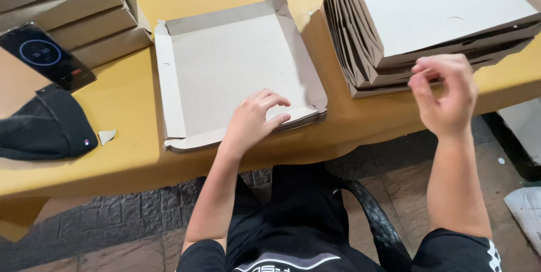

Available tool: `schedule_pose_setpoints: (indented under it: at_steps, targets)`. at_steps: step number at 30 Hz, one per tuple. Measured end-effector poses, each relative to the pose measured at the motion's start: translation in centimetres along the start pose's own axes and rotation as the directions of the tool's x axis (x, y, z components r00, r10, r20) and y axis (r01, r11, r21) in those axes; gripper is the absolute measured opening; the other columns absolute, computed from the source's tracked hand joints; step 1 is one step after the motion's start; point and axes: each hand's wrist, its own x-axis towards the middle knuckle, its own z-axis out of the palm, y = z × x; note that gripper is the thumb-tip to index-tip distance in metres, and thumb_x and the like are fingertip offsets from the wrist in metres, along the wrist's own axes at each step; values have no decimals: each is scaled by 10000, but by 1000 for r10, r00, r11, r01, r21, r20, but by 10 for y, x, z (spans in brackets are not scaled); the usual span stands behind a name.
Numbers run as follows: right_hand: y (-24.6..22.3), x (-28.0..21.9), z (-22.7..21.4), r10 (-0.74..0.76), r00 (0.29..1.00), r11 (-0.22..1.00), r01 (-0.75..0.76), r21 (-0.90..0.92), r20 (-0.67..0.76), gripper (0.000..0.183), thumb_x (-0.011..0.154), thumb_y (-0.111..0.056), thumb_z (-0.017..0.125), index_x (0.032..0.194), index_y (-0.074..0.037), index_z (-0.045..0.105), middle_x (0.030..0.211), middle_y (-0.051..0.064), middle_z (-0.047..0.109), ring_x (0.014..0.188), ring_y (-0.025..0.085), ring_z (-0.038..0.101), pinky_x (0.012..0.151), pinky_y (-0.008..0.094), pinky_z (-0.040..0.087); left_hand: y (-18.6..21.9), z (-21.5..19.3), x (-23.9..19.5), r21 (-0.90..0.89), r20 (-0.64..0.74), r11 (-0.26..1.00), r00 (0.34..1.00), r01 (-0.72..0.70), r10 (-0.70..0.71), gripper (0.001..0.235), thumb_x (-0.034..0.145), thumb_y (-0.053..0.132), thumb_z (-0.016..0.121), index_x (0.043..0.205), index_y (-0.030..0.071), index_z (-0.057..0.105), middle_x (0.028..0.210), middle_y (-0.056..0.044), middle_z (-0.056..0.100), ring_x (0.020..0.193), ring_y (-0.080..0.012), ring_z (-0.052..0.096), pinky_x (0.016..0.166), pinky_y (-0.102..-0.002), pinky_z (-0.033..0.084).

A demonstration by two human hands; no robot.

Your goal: The person repeatedly picks up flat cardboard boxes from a stack, unfolds them into open box shapes, and places them on the table. The person handles the boxes one at a time, folding the side flaps to form the box structure.

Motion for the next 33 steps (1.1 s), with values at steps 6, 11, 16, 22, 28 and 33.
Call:
schedule_pose_setpoints:
  at_steps: [6,11,16,22,28,33]
  targets:
    - [-44,3,76,144,963,974,-179,142,228,167,1055,-29,742,1207,-25,810,1033,161,779,874,250,701,762,400,613,-38,-8,-47,83,70,989,989,122,-128,256,965,343,816,1207,272,773,1101,-16,741,1161,-279,727,1035,-486,589]
    - [-51,-10,119,230,922,948,-285,144,311,174,1048,-14,749,1219,-21,782,1131,143,759,937,260,746,782,399,644,-56,-17,-63,101,70,977,978,187,-195,230,974,366,802,1189,285,796,1114,4,747,1177,-252,723,1056,-451,581]
    - [-47,-22,136,308,887,936,-348,59,343,188,1055,-90,766,1243,-84,769,1245,118,702,1031,284,732,824,412,658,-61,-19,-65,91,50,982,984,165,-170,184,992,365,778,1150,280,819,1106,15,771,1161,-240,734,1061,-425,582]
    - [-54,-20,135,423,832,864,-490,116,360,269,1135,-199,672,1370,-75,712,1460,203,613,1286,408,660,1046,533,595,-66,-11,-60,127,32,976,983,176,-182,187,1078,399,675,1161,324,825,1102,34,790,1133,-231,743,1042,-418,588]
    - [-51,-27,135,579,725,769,-638,48,373,332,1189,-170,516,1455,-112,707,1470,168,685,1373,348,648,1132,524,534,-71,9,-57,357,-147,926,986,124,-75,255,1139,279,568,1335,397,682,968,125,711,1041,-113,726,950,-337,617]
    - [-38,-34,141,503,804,829,-552,85,316,282,1167,-173,633,1422,-131,745,1368,121,727,1339,314,662,1122,472,546,-52,-9,-55,212,-155,962,978,172,-141,223,1068,315,711,1269,401,665,922,175,729,998,-74,712,899,-305,616]
